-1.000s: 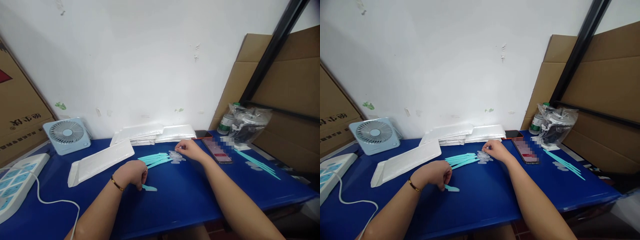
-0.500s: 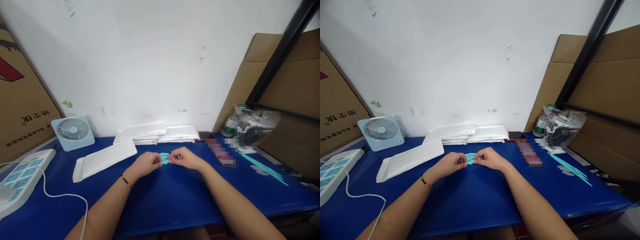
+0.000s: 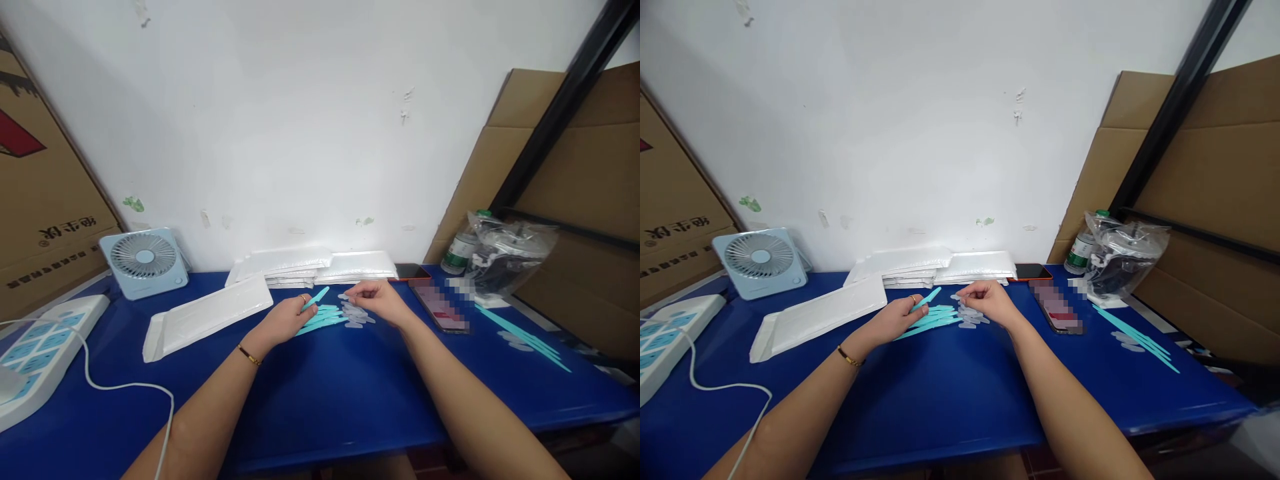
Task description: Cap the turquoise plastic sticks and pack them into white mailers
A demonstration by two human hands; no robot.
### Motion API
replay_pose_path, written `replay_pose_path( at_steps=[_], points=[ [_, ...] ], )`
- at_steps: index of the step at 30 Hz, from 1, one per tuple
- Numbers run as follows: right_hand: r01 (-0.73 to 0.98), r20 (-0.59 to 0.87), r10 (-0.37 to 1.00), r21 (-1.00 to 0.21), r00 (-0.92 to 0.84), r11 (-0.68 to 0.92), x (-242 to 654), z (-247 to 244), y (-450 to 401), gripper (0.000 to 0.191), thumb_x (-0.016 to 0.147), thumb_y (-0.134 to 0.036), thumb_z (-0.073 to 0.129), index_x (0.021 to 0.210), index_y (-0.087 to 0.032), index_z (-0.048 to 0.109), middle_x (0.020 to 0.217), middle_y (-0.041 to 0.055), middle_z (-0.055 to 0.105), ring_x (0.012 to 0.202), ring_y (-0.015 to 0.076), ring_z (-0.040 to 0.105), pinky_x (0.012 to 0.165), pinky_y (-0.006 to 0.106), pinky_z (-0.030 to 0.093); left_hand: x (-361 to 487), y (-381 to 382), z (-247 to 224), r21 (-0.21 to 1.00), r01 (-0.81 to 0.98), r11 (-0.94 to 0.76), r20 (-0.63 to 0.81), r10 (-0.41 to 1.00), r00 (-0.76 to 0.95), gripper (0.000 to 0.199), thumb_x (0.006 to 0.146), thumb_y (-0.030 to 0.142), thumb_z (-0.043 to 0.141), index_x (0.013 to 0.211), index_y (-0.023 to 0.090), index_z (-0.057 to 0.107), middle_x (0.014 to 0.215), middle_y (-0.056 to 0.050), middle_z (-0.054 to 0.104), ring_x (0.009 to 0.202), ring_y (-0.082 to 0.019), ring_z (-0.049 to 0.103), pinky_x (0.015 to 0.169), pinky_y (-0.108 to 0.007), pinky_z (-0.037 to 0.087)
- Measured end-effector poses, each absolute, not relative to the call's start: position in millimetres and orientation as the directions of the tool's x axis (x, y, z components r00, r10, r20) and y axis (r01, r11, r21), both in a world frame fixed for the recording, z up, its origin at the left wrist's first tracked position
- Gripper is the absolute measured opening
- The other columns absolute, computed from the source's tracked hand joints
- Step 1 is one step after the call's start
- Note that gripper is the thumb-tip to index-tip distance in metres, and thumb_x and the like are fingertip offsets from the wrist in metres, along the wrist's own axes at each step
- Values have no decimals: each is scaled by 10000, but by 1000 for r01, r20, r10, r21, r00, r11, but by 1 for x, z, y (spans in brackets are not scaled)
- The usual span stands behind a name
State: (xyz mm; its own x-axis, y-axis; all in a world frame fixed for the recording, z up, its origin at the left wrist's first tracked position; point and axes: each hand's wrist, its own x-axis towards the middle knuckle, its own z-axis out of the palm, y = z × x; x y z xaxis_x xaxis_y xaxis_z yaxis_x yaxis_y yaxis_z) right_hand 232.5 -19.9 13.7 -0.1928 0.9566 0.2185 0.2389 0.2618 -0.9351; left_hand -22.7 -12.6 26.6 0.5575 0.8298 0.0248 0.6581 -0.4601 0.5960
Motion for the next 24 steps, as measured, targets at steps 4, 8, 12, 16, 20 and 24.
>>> replay_pose_path(
  at_steps=[4, 8, 12, 16, 20, 24],
  points=[
    [191, 172, 963, -958, -207, 212, 229, 16, -23, 375, 653, -407, 739, 912, -139, 703, 686, 53, 686, 634, 163, 629, 573, 263, 478, -23, -16, 30, 618, 632, -467, 28, 817, 576, 453, 899, 531, 263, 891, 193, 564, 774, 1, 557, 692, -147, 504, 635, -250, 384],
    [206, 189, 963, -952, -194, 228, 228, 20, -24, 348, 682, -451, 703, 842, -142, 708, 655, 42, 672, 594, 152, 628, 576, 262, 484, -23, -19, 35, 618, 621, -482, 49, 812, 582, 495, 931, 451, 184, 903, 226, 624, 867, -3, 609, 788, -152, 543, 703, -252, 392],
    [213, 183, 961, -950, -206, 227, 224, 21, -26, 356, 687, -464, 691, 835, -140, 707, 643, 36, 659, 567, 143, 614, 564, 259, 487, -21, -21, 38, 553, 661, -507, 12, 798, 603, 477, 923, 429, 217, 869, 223, 643, 804, -5, 619, 729, -156, 547, 651, -251, 380],
    [189, 154, 956, -960, -251, 204, 218, 20, -28, 351, 677, -459, 699, 838, -147, 704, 640, 31, 659, 574, 142, 610, 592, 272, 500, -19, -22, 38, 511, 669, -540, 15, 784, 621, 436, 917, 386, 253, 838, 237, 655, 796, 4, 623, 733, -156, 548, 626, -240, 364],
    [171, 156, 954, -964, -258, 204, 219, 19, -28, 332, 686, -445, 699, 828, -145, 701, 634, 25, 653, 565, 131, 602, 591, 264, 494, -19, -22, 37, 505, 671, -543, 14, 782, 623, 435, 916, 376, 255, 837, 240, 661, 775, 5, 619, 724, -157, 544, 609, -237, 353],
    [161, 172, 953, -963, -249, 216, 221, 21, -28, 308, 702, -426, 693, 815, -139, 698, 634, 22, 643, 549, 116, 585, 578, 250, 482, -19, -23, 38, 501, 677, -539, 12, 787, 617, 437, 914, 385, 260, 831, 239, 664, 789, 4, 627, 727, -159, 541, 618, -238, 352]
  ],
)
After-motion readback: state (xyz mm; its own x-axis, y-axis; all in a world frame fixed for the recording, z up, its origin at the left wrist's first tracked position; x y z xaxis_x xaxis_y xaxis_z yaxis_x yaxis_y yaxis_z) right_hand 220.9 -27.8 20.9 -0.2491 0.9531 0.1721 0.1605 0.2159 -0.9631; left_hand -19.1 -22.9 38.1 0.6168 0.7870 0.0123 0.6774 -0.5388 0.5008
